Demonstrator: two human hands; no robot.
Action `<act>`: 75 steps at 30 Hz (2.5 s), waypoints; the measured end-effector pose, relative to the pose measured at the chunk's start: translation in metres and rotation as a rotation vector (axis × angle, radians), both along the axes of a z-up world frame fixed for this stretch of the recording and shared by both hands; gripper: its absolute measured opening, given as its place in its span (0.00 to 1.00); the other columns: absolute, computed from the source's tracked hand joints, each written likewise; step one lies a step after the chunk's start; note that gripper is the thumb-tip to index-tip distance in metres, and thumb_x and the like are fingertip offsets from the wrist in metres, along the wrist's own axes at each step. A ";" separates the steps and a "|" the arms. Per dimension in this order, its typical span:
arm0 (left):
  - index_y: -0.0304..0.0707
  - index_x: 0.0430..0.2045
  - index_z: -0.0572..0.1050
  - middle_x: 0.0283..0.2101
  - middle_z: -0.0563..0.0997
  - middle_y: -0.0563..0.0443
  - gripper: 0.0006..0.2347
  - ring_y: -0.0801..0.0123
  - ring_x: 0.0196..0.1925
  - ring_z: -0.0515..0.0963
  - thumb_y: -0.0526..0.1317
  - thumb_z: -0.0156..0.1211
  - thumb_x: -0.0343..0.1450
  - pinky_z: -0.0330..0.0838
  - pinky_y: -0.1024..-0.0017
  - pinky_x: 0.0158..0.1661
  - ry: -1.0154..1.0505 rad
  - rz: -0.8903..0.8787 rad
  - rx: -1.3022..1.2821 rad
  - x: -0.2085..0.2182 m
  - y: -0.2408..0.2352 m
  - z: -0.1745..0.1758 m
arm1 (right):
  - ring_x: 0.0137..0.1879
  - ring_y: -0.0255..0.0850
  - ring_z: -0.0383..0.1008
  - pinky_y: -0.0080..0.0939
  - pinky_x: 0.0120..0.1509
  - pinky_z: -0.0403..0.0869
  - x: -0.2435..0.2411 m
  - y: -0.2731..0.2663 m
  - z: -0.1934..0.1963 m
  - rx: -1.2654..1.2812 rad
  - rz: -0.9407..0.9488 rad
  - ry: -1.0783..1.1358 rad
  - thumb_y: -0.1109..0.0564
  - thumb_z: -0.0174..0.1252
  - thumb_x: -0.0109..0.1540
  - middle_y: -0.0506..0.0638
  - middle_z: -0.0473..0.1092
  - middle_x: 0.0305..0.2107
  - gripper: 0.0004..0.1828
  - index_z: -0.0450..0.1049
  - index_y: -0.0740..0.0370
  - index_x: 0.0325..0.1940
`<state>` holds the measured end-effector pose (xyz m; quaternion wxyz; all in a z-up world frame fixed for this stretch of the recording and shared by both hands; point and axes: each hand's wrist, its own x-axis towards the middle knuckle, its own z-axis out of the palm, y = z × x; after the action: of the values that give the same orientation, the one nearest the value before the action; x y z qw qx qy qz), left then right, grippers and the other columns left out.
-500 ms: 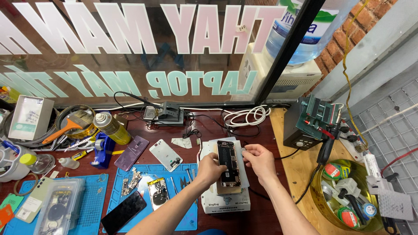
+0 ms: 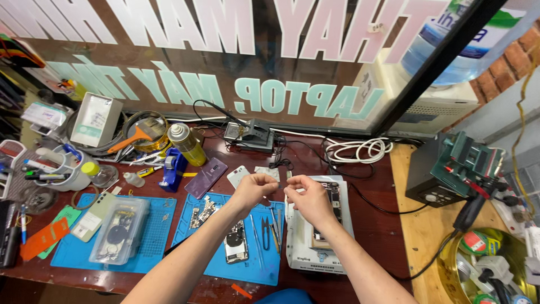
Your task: The person disassembles a smartphone, removes the back cover, and manipulates internal components including the battery and ribbon cables. They use a plastic pry tool to separate parts and handle the device over a workbench with various tools and spare parts.
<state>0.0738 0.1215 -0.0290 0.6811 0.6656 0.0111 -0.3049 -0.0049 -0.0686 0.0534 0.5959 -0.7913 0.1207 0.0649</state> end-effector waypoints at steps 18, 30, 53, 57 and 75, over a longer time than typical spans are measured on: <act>0.33 0.31 0.80 0.34 0.84 0.35 0.11 0.42 0.39 0.83 0.37 0.69 0.59 0.76 0.50 0.42 -0.479 0.194 0.929 0.021 0.080 -0.116 | 0.36 0.34 0.81 0.35 0.35 0.79 -0.020 -0.008 -0.022 0.017 -0.043 0.188 0.58 0.59 0.62 0.49 0.79 0.32 0.14 0.79 0.65 0.50; 0.29 0.32 0.79 0.38 0.83 0.33 0.10 0.42 0.44 0.83 0.39 0.62 0.64 0.77 0.52 0.46 -0.506 -0.352 0.886 -0.037 -0.041 -0.126 | 0.36 0.33 0.81 0.33 0.35 0.77 -0.031 -0.002 -0.006 0.005 -0.204 0.164 0.58 0.59 0.62 0.49 0.80 0.32 0.13 0.80 0.65 0.48; 0.31 0.28 0.81 0.24 0.81 0.56 0.05 0.80 0.21 0.73 0.36 0.66 0.68 0.67 0.76 0.22 -0.220 -0.204 -0.010 -0.037 -0.128 0.073 | 0.31 0.33 0.73 0.33 0.34 0.73 -0.052 -0.089 0.012 -0.155 -0.066 0.085 0.57 0.64 0.62 0.49 0.77 0.28 0.12 0.79 0.65 0.47; 0.35 0.37 0.83 0.31 0.85 0.52 0.09 0.73 0.30 0.82 0.38 0.66 0.67 0.76 0.73 0.33 -0.480 -0.184 0.134 -0.054 -0.136 0.068 | 0.37 0.35 0.77 0.35 0.41 0.79 -0.061 -0.125 -0.007 0.105 -0.192 -0.003 0.58 0.60 0.64 0.51 0.76 0.32 0.09 0.77 0.68 0.44; 0.43 0.51 0.79 0.39 0.75 0.42 0.19 0.51 0.45 0.78 0.39 0.69 0.64 0.75 0.57 0.44 -0.901 -0.487 0.579 -0.124 -0.124 0.055 | 0.34 0.42 0.83 0.41 0.43 0.80 -0.071 -0.119 -0.022 -0.343 -0.187 0.034 0.57 0.59 0.60 0.56 0.82 0.31 0.11 0.81 0.63 0.44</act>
<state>-0.0505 -0.0026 0.0260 0.3196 0.8717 -0.3501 -0.1243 -0.0756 -0.1872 0.0316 0.4536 -0.8654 0.2129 0.0010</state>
